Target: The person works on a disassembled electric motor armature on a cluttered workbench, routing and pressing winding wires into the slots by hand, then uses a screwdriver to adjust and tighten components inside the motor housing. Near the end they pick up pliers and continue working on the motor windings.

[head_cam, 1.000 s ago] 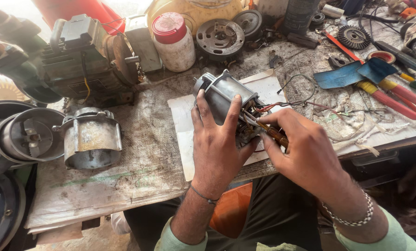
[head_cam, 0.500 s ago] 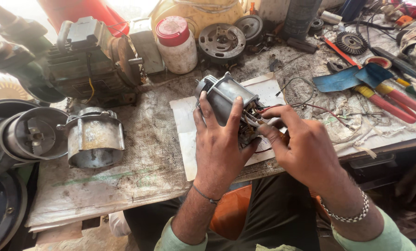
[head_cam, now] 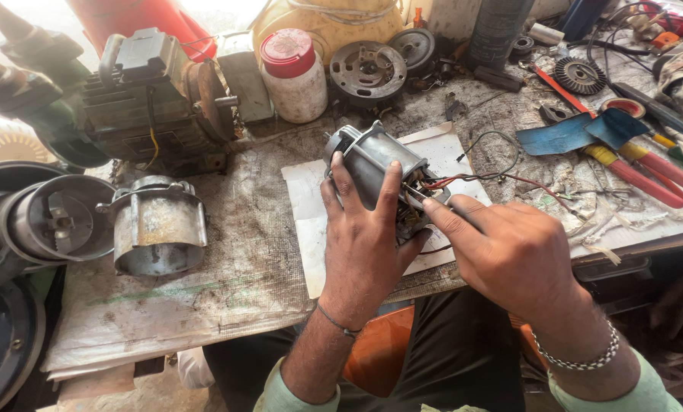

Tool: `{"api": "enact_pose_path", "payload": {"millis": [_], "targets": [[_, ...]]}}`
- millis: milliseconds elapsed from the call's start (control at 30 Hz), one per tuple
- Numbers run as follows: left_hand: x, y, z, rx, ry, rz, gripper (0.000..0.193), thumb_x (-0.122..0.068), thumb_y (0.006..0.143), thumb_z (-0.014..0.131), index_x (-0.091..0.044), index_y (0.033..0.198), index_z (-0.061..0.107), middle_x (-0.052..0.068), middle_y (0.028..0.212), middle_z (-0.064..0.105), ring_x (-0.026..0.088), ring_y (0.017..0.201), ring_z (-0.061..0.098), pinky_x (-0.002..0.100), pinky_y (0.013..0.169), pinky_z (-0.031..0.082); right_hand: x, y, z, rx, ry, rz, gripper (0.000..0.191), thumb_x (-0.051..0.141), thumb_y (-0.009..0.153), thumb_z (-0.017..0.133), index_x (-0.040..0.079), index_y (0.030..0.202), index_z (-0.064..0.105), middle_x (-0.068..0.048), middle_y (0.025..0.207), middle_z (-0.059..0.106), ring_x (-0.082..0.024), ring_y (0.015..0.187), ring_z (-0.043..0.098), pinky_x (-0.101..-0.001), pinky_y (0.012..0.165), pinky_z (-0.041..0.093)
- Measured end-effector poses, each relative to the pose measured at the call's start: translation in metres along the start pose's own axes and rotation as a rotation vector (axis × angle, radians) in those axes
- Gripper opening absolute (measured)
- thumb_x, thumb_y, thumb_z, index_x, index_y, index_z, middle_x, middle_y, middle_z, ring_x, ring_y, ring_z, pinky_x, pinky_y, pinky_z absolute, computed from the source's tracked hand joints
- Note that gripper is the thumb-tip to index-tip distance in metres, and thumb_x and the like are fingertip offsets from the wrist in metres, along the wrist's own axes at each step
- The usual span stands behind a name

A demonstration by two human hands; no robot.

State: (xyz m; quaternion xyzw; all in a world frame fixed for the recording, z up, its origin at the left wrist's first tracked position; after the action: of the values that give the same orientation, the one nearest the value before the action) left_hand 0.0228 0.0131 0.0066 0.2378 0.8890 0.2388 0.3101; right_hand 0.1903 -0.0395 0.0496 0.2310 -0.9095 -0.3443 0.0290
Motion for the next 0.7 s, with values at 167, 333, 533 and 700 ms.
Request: {"api": "enact_pose_path", "payload": {"millis": [167, 333, 533, 700], "targets": [[-0.002, -0.001, -0.001, -0.019, -0.007, 0.008, 0.106, -0.033, 0.064, 0.095, -0.019, 0.153, 0.038, 0.044, 0.154, 0.016, 0.069, 0.132, 0.034, 0.068, 0.099, 0.045, -0.012, 0.002, 0.007, 0.111, 0.609, 0.505, 0.028, 0.01, 0.091, 0.072, 0.013, 0.118, 0.077, -0.009, 0.093, 0.079, -0.015, 0.068, 0.075, -0.0302, 0.058, 0.056], [-0.002, -0.002, -0.002, -0.038, -0.039, 0.018, 0.107, -0.031, 0.065, 0.094, -0.018, 0.154, 0.037, 0.043, 0.156, 0.016, 0.068, 0.135, 0.034, 0.067, 0.1, 0.045, -0.008, 0.004, 0.007, 0.07, 0.505, 0.513, 0.031, 0.016, 0.083, 0.083, 0.006, 0.11, 0.071, -0.007, 0.09, 0.074, -0.017, 0.076, 0.075, -0.0302, 0.064, 0.058], [-0.001, -0.001, 0.0, -0.039, -0.03, 0.018, 0.107, -0.033, 0.066, 0.095, -0.017, 0.153, 0.036, 0.044, 0.155, 0.015, 0.069, 0.134, 0.033, 0.068, 0.101, 0.044, 0.007, -0.004, -0.001, -0.057, 0.08, 0.121, 0.033, 0.008, 0.085, 0.076, 0.01, 0.118, 0.075, -0.011, 0.095, 0.073, -0.031, 0.079, 0.071, -0.0409, 0.071, 0.054], [0.0, -0.001, 0.0, -0.023, -0.015, 0.03, 0.108, -0.032, 0.064, 0.095, -0.017, 0.153, 0.036, 0.046, 0.153, 0.014, 0.071, 0.133, 0.032, 0.069, 0.1, 0.043, 0.005, 0.002, 0.0, 0.06, 0.122, 0.154, 0.043, 0.008, 0.084, 0.072, 0.016, 0.126, 0.076, -0.011, 0.086, 0.074, -0.03, 0.063, 0.068, -0.0409, 0.056, 0.051]]}}
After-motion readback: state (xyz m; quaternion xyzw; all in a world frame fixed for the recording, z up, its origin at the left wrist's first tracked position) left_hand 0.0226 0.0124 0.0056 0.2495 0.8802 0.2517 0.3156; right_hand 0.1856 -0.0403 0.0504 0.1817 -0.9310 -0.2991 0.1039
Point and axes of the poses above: each hand's wrist, its own y-axis towards the middle knuckle, its own z-axis out of the palm, x = y × z, the point moved 2 cm from there along y, towards the middle knuckle
